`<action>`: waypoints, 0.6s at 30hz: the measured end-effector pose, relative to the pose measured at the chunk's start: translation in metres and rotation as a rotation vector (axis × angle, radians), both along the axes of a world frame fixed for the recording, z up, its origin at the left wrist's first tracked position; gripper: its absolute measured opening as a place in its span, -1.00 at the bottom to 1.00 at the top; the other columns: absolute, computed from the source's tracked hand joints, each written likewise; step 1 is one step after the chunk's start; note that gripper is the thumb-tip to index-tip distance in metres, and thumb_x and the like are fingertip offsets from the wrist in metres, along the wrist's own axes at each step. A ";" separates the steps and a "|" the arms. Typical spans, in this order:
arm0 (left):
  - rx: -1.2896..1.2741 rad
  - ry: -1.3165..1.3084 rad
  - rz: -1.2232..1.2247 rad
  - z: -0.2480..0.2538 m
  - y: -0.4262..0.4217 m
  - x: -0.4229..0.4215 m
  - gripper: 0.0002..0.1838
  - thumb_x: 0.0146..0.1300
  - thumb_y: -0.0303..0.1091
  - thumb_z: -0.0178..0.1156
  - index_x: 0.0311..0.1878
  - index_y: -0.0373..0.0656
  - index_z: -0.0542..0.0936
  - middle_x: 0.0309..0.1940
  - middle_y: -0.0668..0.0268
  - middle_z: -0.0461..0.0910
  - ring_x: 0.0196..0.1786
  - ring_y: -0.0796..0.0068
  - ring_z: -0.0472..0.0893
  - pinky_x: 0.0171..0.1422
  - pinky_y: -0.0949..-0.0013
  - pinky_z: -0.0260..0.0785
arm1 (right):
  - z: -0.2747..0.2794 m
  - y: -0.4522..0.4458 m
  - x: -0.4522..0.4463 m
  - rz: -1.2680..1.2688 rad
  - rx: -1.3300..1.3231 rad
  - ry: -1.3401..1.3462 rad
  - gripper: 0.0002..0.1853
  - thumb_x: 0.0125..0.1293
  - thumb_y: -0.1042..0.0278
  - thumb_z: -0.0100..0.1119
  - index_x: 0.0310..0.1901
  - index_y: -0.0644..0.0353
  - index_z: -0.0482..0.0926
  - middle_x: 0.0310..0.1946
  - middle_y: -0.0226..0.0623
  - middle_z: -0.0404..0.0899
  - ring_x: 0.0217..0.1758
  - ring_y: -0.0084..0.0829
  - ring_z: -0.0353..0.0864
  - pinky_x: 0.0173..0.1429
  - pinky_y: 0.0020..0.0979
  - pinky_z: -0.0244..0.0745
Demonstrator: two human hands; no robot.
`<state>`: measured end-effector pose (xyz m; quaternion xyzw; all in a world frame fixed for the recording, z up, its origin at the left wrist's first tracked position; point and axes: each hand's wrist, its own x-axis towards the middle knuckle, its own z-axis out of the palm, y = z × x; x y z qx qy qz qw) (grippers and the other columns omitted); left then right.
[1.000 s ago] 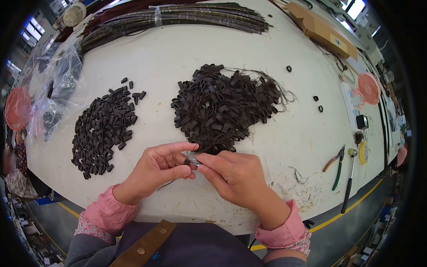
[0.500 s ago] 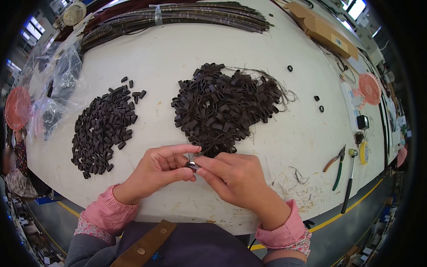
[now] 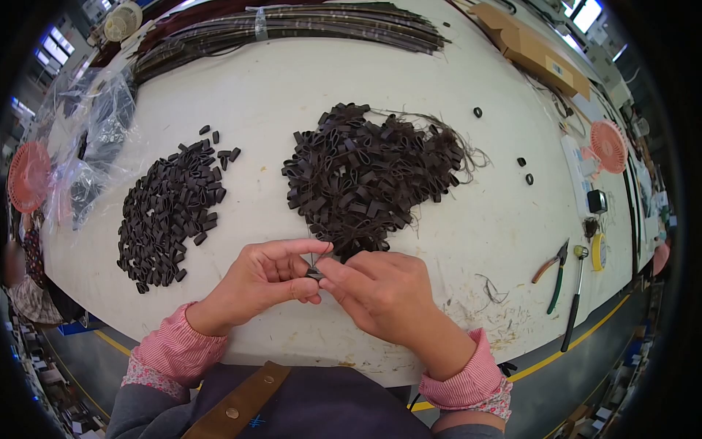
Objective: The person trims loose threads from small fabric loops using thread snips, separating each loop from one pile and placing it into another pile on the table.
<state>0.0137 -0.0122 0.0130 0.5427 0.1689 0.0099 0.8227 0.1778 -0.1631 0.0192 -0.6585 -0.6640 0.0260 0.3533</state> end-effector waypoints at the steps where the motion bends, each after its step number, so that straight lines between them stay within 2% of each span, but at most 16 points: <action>1: 0.000 0.000 0.000 0.000 0.000 0.000 -0.46 0.35 -0.56 0.28 0.39 -0.23 0.46 -0.22 0.31 0.68 -0.15 0.55 0.70 0.00 0.45 0.58 | 0.000 0.000 0.000 0.000 0.000 0.000 -0.70 0.13 0.35 0.45 -0.07 -0.01 0.68 -0.56 -0.47 0.51 -0.58 -0.43 0.54 -0.52 -0.40 0.40; 7: -0.046 -0.024 0.001 0.001 -0.003 0.001 -0.46 0.39 -0.54 0.24 0.42 -0.23 0.42 -0.12 0.21 0.70 -0.13 0.50 0.70 0.01 0.41 0.58 | -0.003 0.000 0.002 -0.004 0.049 -0.033 -0.72 0.15 0.38 0.43 -0.08 0.01 0.69 -0.57 -0.46 0.51 -0.59 -0.43 0.54 -0.53 -0.41 0.40; 9: 0.002 -0.041 -0.004 0.000 -0.001 0.000 -0.47 0.48 -0.49 0.13 0.48 -0.22 0.33 -0.09 0.19 0.69 -0.12 0.47 0.70 0.00 0.41 0.57 | 0.002 -0.002 0.003 -0.087 -0.043 0.129 -0.76 0.21 0.39 0.40 -0.07 0.06 0.69 -0.51 -0.37 0.60 -0.53 -0.39 0.61 -0.47 -0.42 0.47; 10: 0.003 -0.041 -0.004 0.002 -0.001 0.000 -0.47 0.48 -0.49 0.13 0.48 -0.22 0.33 -0.09 0.19 0.69 -0.12 0.47 0.70 0.00 0.41 0.57 | 0.004 -0.001 0.003 -0.088 -0.042 0.128 -0.76 0.21 0.39 0.40 -0.07 0.06 0.69 -0.51 -0.37 0.60 -0.53 -0.39 0.61 -0.47 -0.42 0.47; 12: -0.041 -0.007 -0.004 0.008 0.000 -0.002 -0.45 0.55 -0.43 0.00 0.55 -0.21 0.21 -0.04 0.16 0.66 -0.14 0.46 0.69 0.00 0.42 0.54 | 0.007 -0.001 0.003 -0.133 -0.041 0.372 -0.80 0.30 0.38 0.34 -0.06 0.14 0.69 -0.40 -0.25 0.69 -0.42 -0.30 0.70 -0.37 -0.40 0.55; 15: -0.140 -0.034 -0.019 0.003 0.002 -0.002 -0.43 0.58 -0.38 -0.05 0.58 -0.22 0.13 -0.03 0.16 0.64 -0.18 0.48 0.65 0.01 0.41 0.51 | 0.008 -0.003 0.006 -0.055 -0.173 0.453 -0.79 0.35 0.33 0.30 -0.04 0.18 0.68 -0.31 -0.17 0.73 -0.34 -0.24 0.74 -0.29 -0.38 0.60; 18: -0.209 -0.067 -0.029 -0.003 0.002 -0.003 -0.44 0.59 -0.35 -0.08 0.58 -0.23 0.12 -0.04 0.17 0.62 -0.24 0.51 0.59 -0.02 0.42 0.47 | 0.004 -0.002 0.005 -0.038 -0.247 0.498 -0.77 0.37 0.30 0.27 -0.02 0.20 0.68 -0.31 -0.18 0.73 -0.34 -0.23 0.74 -0.27 -0.37 0.60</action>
